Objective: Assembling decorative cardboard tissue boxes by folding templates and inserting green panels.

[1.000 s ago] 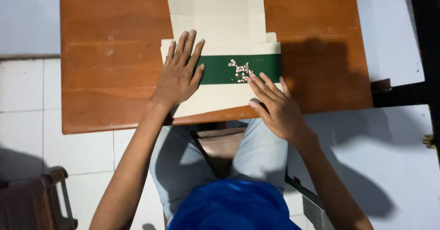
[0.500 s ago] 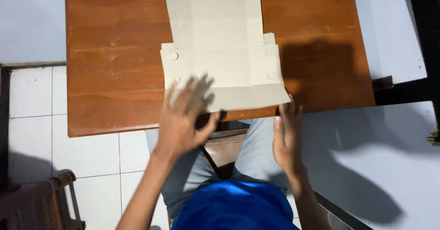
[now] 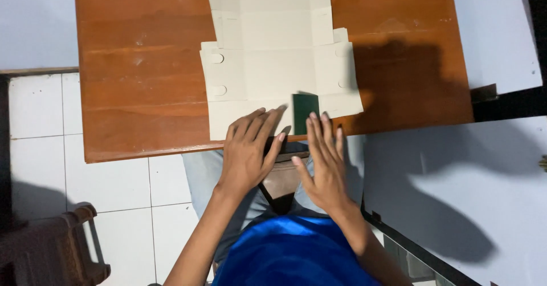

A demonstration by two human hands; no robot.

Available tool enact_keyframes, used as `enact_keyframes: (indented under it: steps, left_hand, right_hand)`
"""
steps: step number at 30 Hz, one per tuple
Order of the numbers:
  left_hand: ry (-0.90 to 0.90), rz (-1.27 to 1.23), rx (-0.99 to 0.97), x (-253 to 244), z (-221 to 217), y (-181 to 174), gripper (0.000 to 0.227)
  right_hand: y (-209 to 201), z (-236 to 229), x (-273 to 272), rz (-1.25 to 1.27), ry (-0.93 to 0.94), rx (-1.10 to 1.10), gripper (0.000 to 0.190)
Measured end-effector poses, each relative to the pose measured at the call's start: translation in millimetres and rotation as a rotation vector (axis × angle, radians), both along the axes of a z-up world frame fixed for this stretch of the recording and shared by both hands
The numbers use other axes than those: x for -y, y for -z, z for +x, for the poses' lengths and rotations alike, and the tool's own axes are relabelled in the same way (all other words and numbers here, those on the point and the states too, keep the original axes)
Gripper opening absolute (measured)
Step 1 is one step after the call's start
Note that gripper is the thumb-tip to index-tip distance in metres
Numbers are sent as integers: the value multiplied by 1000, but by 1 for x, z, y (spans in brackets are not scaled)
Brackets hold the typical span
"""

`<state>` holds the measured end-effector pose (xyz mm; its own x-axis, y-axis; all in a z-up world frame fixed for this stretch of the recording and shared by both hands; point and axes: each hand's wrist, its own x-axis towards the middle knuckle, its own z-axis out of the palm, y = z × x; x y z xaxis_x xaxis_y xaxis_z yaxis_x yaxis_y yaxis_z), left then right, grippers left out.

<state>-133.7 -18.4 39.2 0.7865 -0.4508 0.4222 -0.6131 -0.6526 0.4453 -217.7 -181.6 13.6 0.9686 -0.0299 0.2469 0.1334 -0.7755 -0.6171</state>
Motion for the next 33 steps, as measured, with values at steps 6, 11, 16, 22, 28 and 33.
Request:
enact_keyframes:
  steps: [6,11,16,22,28,33]
  left_hand:
    - [24,112,71,7,9,27,42]
    - [43,130,45,9,11,33,42]
    - [53,155,29,8,14,32,42]
    - [53,104,-31,7,16,29,42]
    - [67,98,-59,6,13,24,42]
    - [71,15,-125,4,10,16,41]
  right_hand:
    - [1,1,-5,-220,-6,-34,68]
    - [-3,23,16,-265,23,-3,70]
    - [2,35,23,-352,27,-2,75]
    - [4,12,18,-359,16,-50,76]
    - [16,4,19,-345,17,-44,81]
    - [19,-4,12,-156,24,80,68]
